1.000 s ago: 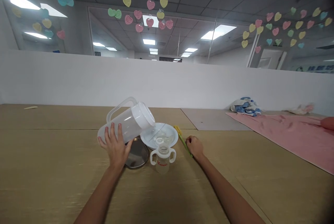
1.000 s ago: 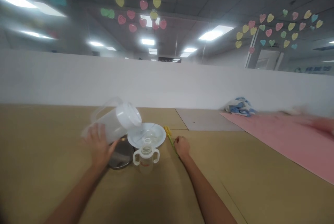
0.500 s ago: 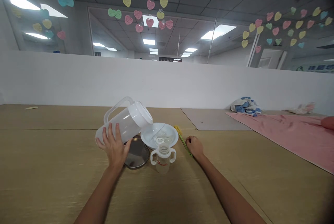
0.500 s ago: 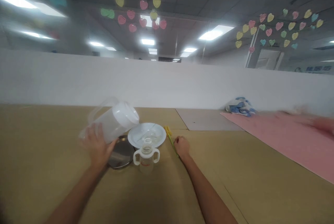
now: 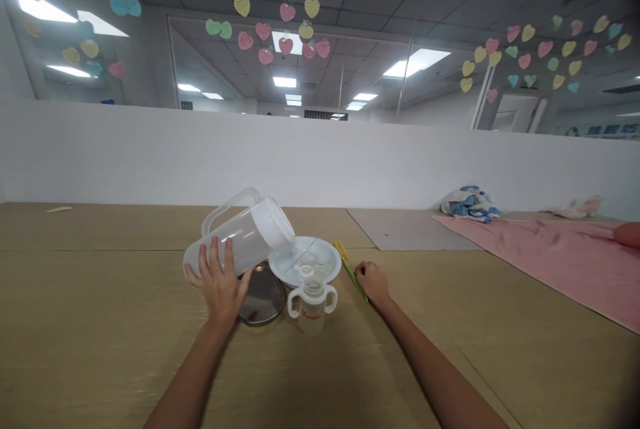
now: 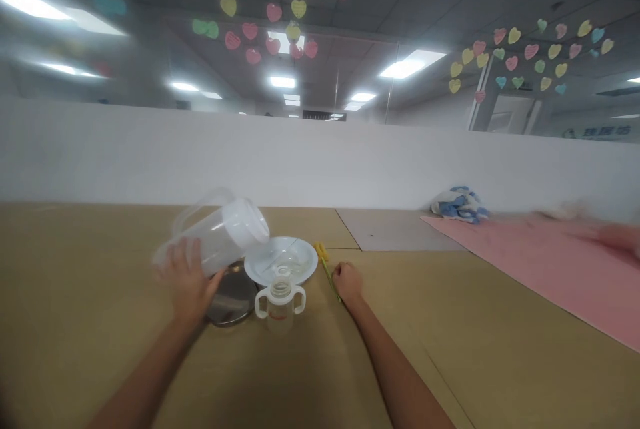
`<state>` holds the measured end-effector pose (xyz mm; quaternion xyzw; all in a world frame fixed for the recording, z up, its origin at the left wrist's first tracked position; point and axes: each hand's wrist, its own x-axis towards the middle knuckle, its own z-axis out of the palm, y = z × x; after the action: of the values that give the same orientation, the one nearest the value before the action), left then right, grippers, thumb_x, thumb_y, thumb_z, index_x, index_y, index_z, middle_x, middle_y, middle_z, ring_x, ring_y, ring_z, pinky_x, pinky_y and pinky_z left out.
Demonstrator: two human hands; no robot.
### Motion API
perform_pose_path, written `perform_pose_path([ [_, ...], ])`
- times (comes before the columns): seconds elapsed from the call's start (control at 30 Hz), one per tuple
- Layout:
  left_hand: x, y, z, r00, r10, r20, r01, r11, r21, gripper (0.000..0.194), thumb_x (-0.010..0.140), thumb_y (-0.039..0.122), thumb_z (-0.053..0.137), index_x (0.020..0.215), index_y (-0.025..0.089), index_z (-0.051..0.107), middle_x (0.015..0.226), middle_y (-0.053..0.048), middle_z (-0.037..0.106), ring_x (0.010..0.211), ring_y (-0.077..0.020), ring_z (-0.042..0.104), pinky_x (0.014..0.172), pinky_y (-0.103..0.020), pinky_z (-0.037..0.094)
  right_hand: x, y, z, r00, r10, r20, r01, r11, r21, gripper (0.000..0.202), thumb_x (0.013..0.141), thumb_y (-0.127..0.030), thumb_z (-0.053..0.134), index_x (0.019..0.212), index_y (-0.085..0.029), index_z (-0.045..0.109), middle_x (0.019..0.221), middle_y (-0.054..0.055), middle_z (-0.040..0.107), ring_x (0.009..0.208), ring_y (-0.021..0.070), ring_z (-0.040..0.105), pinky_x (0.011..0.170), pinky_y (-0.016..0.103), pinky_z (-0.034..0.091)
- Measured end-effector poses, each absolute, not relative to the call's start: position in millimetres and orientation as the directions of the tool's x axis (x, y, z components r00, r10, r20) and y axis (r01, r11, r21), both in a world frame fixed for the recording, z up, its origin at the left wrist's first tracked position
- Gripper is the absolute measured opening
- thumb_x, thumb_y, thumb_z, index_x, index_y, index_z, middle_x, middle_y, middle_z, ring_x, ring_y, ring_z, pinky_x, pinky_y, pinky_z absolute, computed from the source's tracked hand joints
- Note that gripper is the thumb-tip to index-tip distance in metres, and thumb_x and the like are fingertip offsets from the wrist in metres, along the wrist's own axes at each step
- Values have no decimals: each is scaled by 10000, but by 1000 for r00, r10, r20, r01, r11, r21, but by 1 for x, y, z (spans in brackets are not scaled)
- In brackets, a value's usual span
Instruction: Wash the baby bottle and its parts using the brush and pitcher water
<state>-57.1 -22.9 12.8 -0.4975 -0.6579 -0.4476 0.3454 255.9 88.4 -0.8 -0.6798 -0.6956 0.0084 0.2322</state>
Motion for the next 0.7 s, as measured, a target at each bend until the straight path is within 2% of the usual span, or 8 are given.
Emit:
perform_pose_path([
  [0.7,-59,-22,11,-236,357,904,972,91,217,635,825,446,443,1365,137,315,1424,-200,276,1331,-362,148,1024,-600,19,255,85,1,28,953,302,944,74,-322,240,816,-161,411,809,-139,649,903,91,643,804,153,575,594,224,297],
])
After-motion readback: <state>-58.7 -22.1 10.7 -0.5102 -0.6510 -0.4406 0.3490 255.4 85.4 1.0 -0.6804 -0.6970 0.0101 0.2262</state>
